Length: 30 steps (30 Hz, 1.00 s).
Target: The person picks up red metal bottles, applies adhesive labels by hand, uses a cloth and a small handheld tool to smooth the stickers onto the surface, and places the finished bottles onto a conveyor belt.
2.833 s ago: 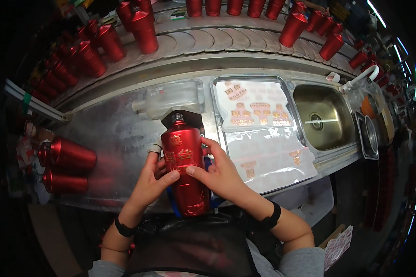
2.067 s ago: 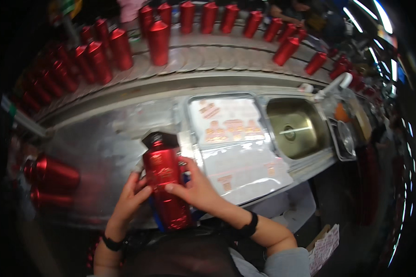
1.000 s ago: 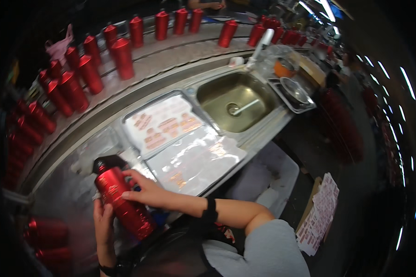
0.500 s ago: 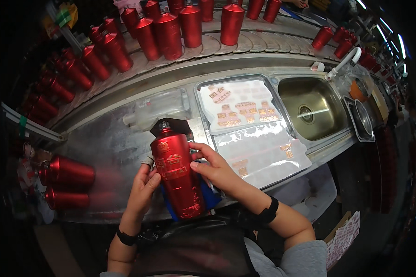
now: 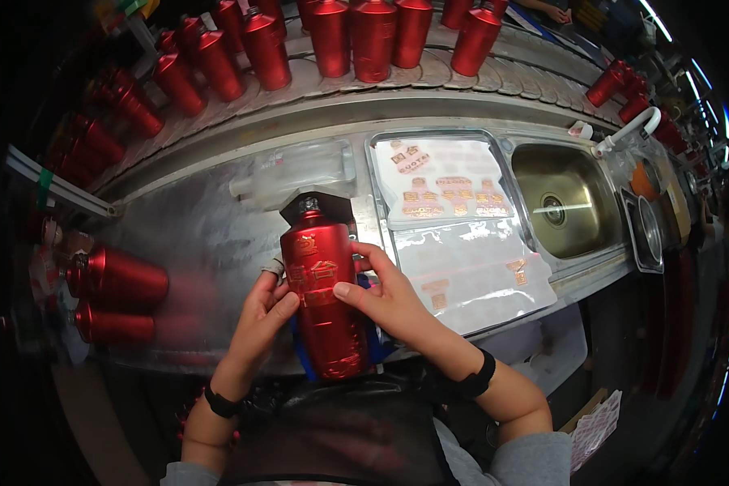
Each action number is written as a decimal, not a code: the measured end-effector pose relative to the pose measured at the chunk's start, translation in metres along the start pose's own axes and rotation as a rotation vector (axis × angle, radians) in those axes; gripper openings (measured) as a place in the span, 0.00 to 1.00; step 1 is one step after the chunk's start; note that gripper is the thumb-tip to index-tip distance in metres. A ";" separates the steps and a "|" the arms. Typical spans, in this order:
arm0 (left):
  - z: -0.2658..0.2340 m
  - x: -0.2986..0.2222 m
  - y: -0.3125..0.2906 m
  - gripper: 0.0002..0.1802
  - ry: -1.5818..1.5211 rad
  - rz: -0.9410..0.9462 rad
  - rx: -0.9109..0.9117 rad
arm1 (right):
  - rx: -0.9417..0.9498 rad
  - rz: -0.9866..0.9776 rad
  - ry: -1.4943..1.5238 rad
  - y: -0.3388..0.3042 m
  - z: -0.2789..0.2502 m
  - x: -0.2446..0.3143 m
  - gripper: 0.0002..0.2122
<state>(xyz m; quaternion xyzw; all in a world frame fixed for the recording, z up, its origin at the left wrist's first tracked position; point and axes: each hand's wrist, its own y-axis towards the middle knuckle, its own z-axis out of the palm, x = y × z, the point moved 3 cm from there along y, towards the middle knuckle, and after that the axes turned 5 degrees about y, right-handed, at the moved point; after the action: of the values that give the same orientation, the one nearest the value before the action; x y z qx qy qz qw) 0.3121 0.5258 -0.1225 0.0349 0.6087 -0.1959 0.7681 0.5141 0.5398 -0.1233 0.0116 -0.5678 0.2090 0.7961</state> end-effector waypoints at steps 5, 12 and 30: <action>-0.018 0.004 -0.004 0.35 0.007 0.018 0.021 | -0.022 0.073 -0.046 -0.003 0.014 0.007 0.30; -0.033 0.007 -0.014 0.33 -0.044 -0.008 0.041 | -0.122 0.024 -0.241 -0.001 0.031 -0.008 0.34; -0.049 0.017 -0.011 0.43 -0.067 -0.024 0.048 | -0.117 -0.036 -0.249 0.010 0.041 -0.022 0.34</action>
<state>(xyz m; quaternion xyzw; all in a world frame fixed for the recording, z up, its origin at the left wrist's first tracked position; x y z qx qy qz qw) 0.2663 0.5260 -0.1496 0.0395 0.5779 -0.2209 0.7846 0.4677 0.5309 -0.1311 0.0010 -0.6730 0.1582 0.7225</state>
